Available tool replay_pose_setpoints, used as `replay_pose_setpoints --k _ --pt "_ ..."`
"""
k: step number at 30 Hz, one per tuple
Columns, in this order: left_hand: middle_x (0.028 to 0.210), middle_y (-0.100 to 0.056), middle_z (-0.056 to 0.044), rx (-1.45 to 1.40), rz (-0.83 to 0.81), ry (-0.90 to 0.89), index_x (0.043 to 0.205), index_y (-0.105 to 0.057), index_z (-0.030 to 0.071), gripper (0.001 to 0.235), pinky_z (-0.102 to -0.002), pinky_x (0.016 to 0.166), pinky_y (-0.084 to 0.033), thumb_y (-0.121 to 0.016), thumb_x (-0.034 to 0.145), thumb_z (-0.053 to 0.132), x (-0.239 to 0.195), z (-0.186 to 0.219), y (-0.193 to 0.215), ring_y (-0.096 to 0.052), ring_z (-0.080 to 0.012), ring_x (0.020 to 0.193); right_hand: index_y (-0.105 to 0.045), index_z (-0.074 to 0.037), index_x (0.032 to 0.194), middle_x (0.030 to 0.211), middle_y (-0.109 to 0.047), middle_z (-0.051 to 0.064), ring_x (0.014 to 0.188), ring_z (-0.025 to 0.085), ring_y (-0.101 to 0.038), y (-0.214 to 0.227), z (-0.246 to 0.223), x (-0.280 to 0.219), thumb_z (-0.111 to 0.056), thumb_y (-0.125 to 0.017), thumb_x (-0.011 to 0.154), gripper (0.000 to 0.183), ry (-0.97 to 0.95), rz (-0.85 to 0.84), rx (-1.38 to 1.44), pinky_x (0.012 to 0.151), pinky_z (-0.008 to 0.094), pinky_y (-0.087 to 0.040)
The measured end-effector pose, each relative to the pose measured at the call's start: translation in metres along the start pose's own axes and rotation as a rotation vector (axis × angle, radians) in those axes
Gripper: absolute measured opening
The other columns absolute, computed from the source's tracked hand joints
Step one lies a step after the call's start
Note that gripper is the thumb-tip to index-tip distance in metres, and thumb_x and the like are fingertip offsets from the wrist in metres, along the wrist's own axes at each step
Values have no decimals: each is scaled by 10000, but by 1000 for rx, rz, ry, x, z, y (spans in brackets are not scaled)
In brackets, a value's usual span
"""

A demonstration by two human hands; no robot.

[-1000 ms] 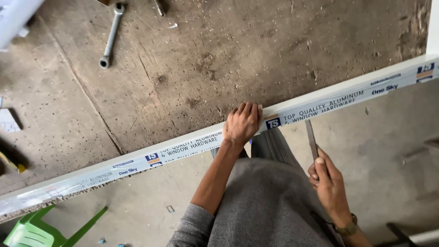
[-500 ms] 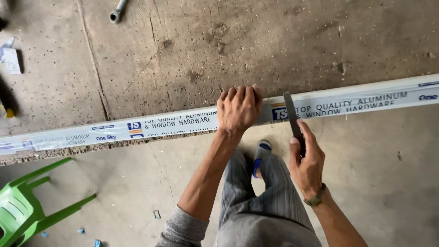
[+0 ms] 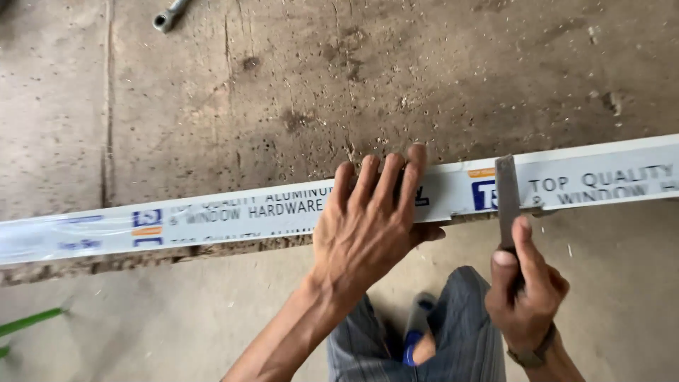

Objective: Smoothing and deburring the edges of aluminum window profiles using a hand file.

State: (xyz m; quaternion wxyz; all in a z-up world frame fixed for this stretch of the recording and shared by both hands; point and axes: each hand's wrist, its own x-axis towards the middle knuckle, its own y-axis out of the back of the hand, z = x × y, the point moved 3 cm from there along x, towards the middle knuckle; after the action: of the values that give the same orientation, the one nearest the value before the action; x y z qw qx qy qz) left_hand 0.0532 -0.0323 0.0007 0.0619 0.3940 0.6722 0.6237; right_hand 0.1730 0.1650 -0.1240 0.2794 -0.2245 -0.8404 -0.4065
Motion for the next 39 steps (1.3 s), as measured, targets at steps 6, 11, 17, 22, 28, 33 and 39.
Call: replay_pose_setpoints --k 6,11,17,22,28,33,39 --pt "1056 -637 -36 201 259 5 1226 -623 65 1075 -325 858 -519 -736 700 995 -27 17 -9 -600 -184 926 -630 109 1344 627 -557 167 552 109 -240 -49 19 -55 -44 -635 1036 344 54 304 -23 632 385 -166" --pt "1026 -687 -83 208 390 9 1162 -637 74 886 -348 780 -561 -597 868 909 -40 23 -34 -654 -206 860 -602 80 1403 1090 -696 193 512 125 -424 -63 -6 -49 -24 -592 1077 343 163 354 -32 534 339 -345" --pt "1091 -707 -113 218 414 -30 1212 -645 37 1018 -384 819 -576 -726 733 932 -46 26 -40 -685 -242 924 -512 -16 1502 1155 -602 153 454 66 -294 -71 -2 -27 -43 -563 1101 404 253 417 15 462 269 -285" --pt "927 -709 -65 217 507 -29 1089 -694 62 859 -365 715 -564 -797 729 835 -48 23 -35 -669 -221 802 -577 54 1421 597 -415 36 556 119 -193 -90 -5 -49 -60 -587 1054 384 203 499 41 521 347 -221" --pt "1036 -721 -84 230 519 -36 1145 -683 78 819 -357 742 -547 -773 744 786 -51 24 -37 -679 -228 870 -420 -110 1565 556 -367 -97 447 55 -282 -101 0 -53 -39 -525 1107 475 192 512 115 452 283 -270" --pt "1054 -706 -75 232 453 -38 1197 -660 66 955 -356 775 -554 -708 763 916 -48 22 -41 -658 -210 869 -500 -100 1504 1046 -777 129 445 37 -400 -100 32 -29 -105 -549 1108 398 241 574 75 415 232 -379" --pt "948 -693 -51 190 405 -32 1102 -668 74 571 -369 723 -553 -703 906 609 -43 24 -40 -649 -204 807 -435 -129 1564 589 -456 -112 460 37 -344 -88 33 -17 -166 -524 1152 423 284 595 27 444 238 -322"
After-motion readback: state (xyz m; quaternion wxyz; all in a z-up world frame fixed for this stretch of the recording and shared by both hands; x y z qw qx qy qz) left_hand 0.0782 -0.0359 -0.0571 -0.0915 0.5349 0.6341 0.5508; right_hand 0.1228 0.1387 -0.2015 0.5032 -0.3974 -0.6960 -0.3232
